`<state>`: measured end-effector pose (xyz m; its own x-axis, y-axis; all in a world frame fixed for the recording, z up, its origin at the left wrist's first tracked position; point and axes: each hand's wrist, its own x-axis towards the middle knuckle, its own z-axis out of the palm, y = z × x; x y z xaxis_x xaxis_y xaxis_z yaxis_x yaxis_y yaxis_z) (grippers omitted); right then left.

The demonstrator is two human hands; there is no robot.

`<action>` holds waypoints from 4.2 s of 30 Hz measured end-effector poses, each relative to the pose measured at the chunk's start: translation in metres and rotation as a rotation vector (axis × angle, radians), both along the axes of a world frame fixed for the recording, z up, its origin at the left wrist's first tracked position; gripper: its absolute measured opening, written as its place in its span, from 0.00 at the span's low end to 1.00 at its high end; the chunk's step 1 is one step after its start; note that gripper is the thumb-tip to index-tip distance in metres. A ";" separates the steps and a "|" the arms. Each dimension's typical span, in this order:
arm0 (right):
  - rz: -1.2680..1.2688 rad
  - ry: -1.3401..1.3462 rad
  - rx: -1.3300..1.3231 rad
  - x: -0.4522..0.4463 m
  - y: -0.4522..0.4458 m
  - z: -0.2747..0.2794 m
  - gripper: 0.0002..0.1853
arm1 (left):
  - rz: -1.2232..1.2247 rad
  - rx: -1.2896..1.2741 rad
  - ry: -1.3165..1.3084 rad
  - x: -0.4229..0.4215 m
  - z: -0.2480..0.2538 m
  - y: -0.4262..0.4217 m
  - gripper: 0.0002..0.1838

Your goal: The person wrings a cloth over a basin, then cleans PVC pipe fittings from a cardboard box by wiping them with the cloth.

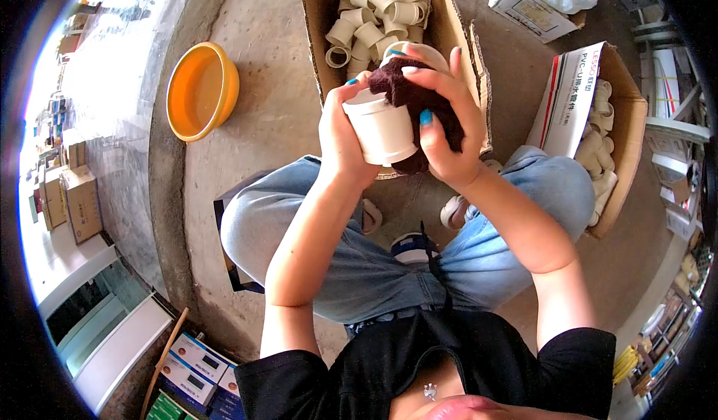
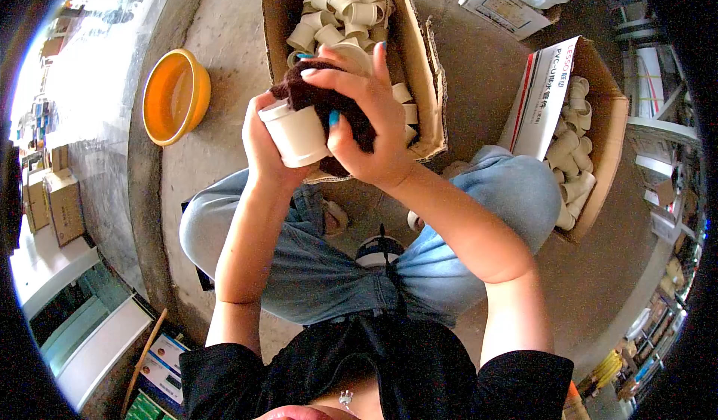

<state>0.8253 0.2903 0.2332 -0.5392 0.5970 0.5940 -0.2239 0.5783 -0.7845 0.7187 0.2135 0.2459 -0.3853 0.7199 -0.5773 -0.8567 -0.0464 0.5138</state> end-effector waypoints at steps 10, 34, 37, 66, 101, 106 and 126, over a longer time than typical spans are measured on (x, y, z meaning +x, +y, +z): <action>-0.002 -0.049 0.197 -0.003 -0.009 0.000 0.22 | 0.038 -0.098 0.479 0.005 -0.008 -0.002 0.18; 0.251 0.145 -0.193 0.001 0.003 0.001 0.21 | -0.049 0.000 0.064 0.008 -0.011 0.000 0.17; 0.243 0.081 -0.168 0.001 0.007 0.006 0.20 | -0.099 -0.041 0.048 0.007 -0.014 0.002 0.17; 0.001 -0.181 0.147 -0.007 -0.013 0.020 0.13 | 0.132 0.131 0.081 0.026 -0.003 0.015 0.30; 0.109 -0.084 0.314 0.000 -0.018 0.016 0.15 | 0.066 0.048 0.507 0.023 -0.005 -0.007 0.21; 0.049 -0.133 0.376 -0.003 -0.018 0.009 0.17 | 0.115 0.061 0.291 0.029 -0.001 -0.003 0.21; 0.077 -0.114 0.409 -0.003 -0.020 0.009 0.15 | 0.003 -0.045 0.480 0.020 -0.022 -0.014 0.19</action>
<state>0.8222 0.2702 0.2419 -0.6492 0.2801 0.7072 -0.2037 0.8318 -0.5164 0.7390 0.1993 0.2237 -0.6180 0.6969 -0.3639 -0.5219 -0.0175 0.8528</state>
